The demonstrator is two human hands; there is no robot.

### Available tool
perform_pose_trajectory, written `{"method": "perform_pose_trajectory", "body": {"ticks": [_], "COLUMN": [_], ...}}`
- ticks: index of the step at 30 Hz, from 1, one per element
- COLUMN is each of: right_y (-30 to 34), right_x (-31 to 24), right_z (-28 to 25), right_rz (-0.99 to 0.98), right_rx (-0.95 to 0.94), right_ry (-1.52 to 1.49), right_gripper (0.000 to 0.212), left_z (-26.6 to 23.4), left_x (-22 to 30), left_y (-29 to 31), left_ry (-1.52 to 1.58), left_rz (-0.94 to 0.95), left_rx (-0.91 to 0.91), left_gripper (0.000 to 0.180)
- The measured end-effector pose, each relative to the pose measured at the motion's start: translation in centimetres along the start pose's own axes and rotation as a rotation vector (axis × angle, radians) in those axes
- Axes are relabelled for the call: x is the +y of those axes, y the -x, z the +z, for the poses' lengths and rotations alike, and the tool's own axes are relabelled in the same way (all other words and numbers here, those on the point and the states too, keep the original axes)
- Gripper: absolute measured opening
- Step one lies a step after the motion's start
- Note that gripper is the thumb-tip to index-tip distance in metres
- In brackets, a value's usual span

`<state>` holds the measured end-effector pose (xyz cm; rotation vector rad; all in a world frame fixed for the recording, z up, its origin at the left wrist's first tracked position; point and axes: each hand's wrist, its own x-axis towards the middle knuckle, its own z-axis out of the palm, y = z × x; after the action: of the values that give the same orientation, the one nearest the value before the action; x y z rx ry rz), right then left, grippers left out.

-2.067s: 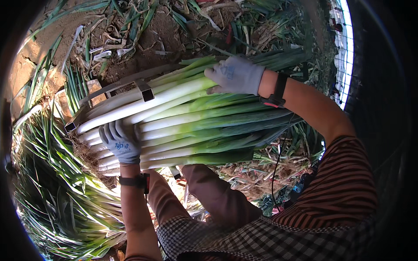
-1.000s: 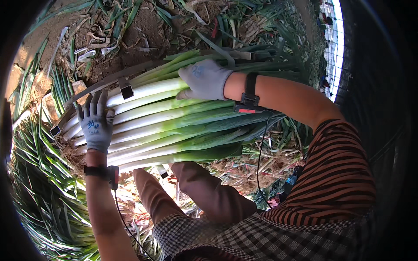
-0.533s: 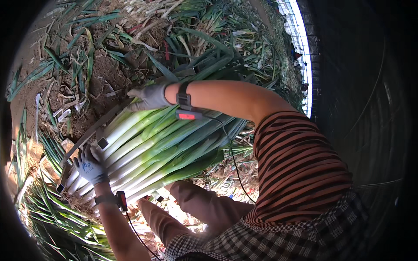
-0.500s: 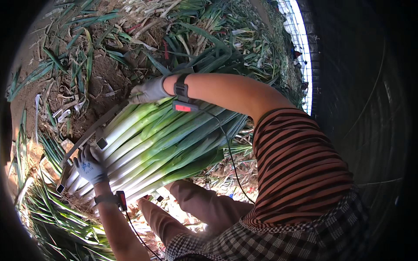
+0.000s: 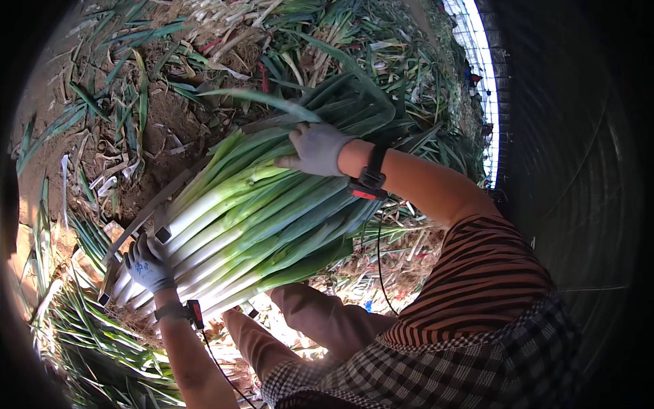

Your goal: The person cleans leeks by peeling away outer layers and roots, then places them onto a stack. After clearing the workspace, the person gathers red plastic strips from the ground.

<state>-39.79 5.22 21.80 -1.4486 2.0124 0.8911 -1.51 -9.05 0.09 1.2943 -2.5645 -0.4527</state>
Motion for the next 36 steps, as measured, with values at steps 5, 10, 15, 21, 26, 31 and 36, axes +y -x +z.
{"method": "perform_pose_trajectory", "body": {"ticks": [5, 10, 15, 21, 26, 31, 36], "right_y": [3.0, -4.7, -4.0, 5.8, 5.2, -0.8, -0.8], "right_x": [9.2, 14.8, 10.7, 0.7, -14.6, -18.8, -20.3], "right_z": [5.8, 13.2, 9.7, -4.0, 0.2, 6.2, 6.3], "right_rz": [0.109, 0.003, 0.051, -0.042, -0.499, -0.430, -0.404], "right_rx": [0.340, 0.391, 0.207, 0.683, 0.425, 0.443, 0.296], "right_ry": [-0.280, -0.570, -0.683, -0.155, -0.315, 0.024, 0.155], "right_gripper": [0.056, 0.051, 0.051, 0.041, 0.082, 0.077, 0.077], "left_z": [-0.2, -0.2, -0.9, -0.8, -1.0, -0.8, -2.4], "left_x": [0.5, 1.9, -0.3, 0.5, 0.4, 1.6, 0.6], "left_y": [-0.3, -1.2, -0.3, -0.2, -0.3, -0.9, 0.4], "left_ry": [0.061, 0.049, -0.025, -0.016, -0.010, -0.014, -0.048], "left_rz": [-0.002, -0.013, 0.002, -0.009, -0.047, -0.036, -0.050], "left_rx": [-0.018, -0.016, -0.004, -0.028, -0.017, 0.066, 0.026], "left_gripper": [0.034, 0.032, 0.028, 0.029, 0.032, 0.031, 0.053]}}
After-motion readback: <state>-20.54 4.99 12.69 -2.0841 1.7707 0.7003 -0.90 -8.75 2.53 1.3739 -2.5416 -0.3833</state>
